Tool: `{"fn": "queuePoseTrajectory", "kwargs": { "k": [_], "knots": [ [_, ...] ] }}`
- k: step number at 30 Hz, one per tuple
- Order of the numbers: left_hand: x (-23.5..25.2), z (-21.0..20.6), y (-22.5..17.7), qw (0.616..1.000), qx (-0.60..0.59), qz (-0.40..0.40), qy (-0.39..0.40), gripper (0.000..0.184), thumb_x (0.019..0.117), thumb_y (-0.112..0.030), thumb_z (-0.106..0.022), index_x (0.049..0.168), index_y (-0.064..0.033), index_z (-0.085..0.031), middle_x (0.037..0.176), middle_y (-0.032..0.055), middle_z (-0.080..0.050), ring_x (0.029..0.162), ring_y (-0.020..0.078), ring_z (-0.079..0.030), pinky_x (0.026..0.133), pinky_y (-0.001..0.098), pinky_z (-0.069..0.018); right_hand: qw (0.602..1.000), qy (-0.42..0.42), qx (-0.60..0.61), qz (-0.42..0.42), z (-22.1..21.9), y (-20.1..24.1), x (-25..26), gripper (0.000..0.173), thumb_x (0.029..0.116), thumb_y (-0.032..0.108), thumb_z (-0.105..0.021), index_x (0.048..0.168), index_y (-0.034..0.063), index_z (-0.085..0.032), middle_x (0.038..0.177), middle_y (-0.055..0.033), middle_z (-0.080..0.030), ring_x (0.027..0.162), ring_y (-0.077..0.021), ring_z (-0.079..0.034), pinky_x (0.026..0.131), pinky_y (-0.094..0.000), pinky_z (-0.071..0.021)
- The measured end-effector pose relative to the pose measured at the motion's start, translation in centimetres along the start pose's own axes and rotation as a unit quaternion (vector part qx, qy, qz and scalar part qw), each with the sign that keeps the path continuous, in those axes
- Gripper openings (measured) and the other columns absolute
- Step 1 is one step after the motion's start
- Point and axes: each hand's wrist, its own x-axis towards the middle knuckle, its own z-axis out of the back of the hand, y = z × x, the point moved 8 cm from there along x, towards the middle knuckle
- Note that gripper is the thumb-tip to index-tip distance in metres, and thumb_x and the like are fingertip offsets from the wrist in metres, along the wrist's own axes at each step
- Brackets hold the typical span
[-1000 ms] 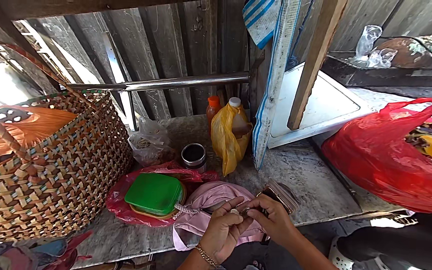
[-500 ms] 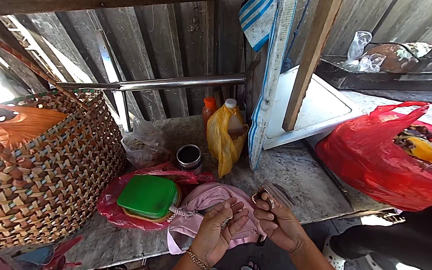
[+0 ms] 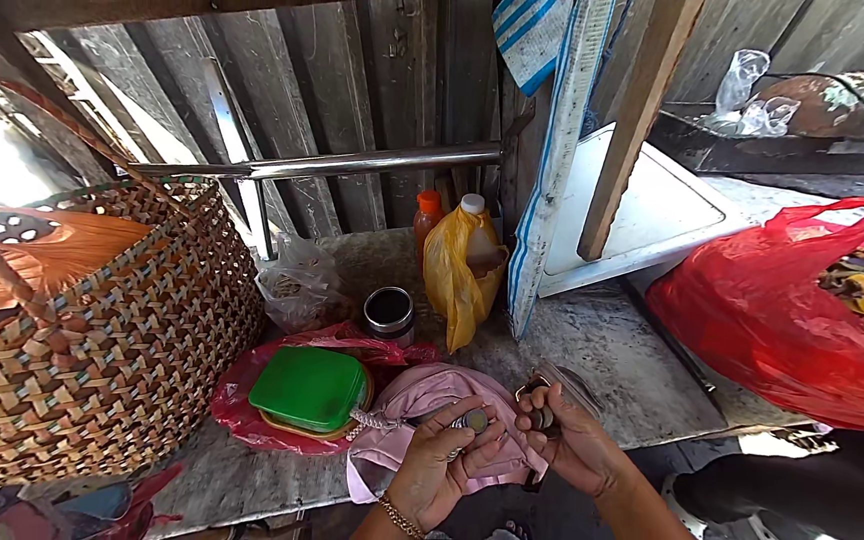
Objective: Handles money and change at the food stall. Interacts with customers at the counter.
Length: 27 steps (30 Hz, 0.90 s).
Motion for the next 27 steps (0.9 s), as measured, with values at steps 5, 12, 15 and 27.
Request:
{"fn": "queuePoseTrajectory", "kwargs": {
  "k": [5, 12, 15, 27],
  "knots": [
    [0.1, 0.1, 0.1, 0.995, 0.072, 0.010, -0.073, 0.028, 0.0981, 0.013, -0.047, 0.121, 0.0077, -0.062, 0.104, 0.0230, -0.072, 0.087, 0.0317, -0.075, 0.078, 0.0409, -0.0647, 0.989, -0.111, -0.097, -0.032, -0.3, 0.1, 0.3, 0.048, 0.1130, 0.029, -0.030, 0.084, 0.0058, -0.059, 0.082, -0.0080, -0.066, 0.065, -0.0147, -0.066, 0.057, -0.0250, -0.0584],
    [0.6, 0.1, 0.8, 0.983, 0.151, 0.027, -0.105, 0.028, 0.0966, 0.013, -0.054, 0.123, 0.0066, -0.060, 0.101, 0.0202, -0.071, 0.083, 0.0282, -0.074, 0.078, 0.0405, -0.0637, 0.926, -0.078, -0.368, -0.015, -1.5, -1.3, 1.3, 0.011, 0.0875, 0.008, -0.076, 0.094, 0.0064, -0.067, 0.078, -0.0006, -0.066, 0.058, -0.0055, -0.057, 0.053, -0.0203, -0.0482],
    [0.7, 0.2, 1.1, 0.992, 0.102, 0.040, -0.064, 0.023, 0.1033, 0.003, -0.049, 0.123, 0.0059, -0.062, 0.106, 0.0213, -0.072, 0.091, 0.0302, -0.074, 0.084, 0.0424, -0.0627, 0.933, -0.082, -0.352, 0.007, -1.4, -1.1, 1.5, 0.011, 0.0877, 0.006, -0.076, 0.089, 0.0059, -0.065, 0.076, -0.0024, -0.067, 0.057, -0.0069, -0.059, 0.053, -0.0214, -0.0499],
    [0.9, 0.2, -0.1, 0.985, -0.051, 0.065, 0.151, 0.046, 0.0915, 0.009, -0.044, 0.136, 0.0063, -0.057, 0.138, 0.0304, -0.058, 0.126, 0.0430, -0.060, 0.104, 0.0513, -0.0530, 0.996, -0.024, -0.086, 0.006, 0.3, 0.0, 0.0, 0.013, 0.0896, 0.006, -0.071, 0.098, 0.0103, -0.063, 0.102, -0.0160, -0.074, 0.074, -0.0170, -0.074, 0.058, -0.0241, -0.0589]
  ]
}}
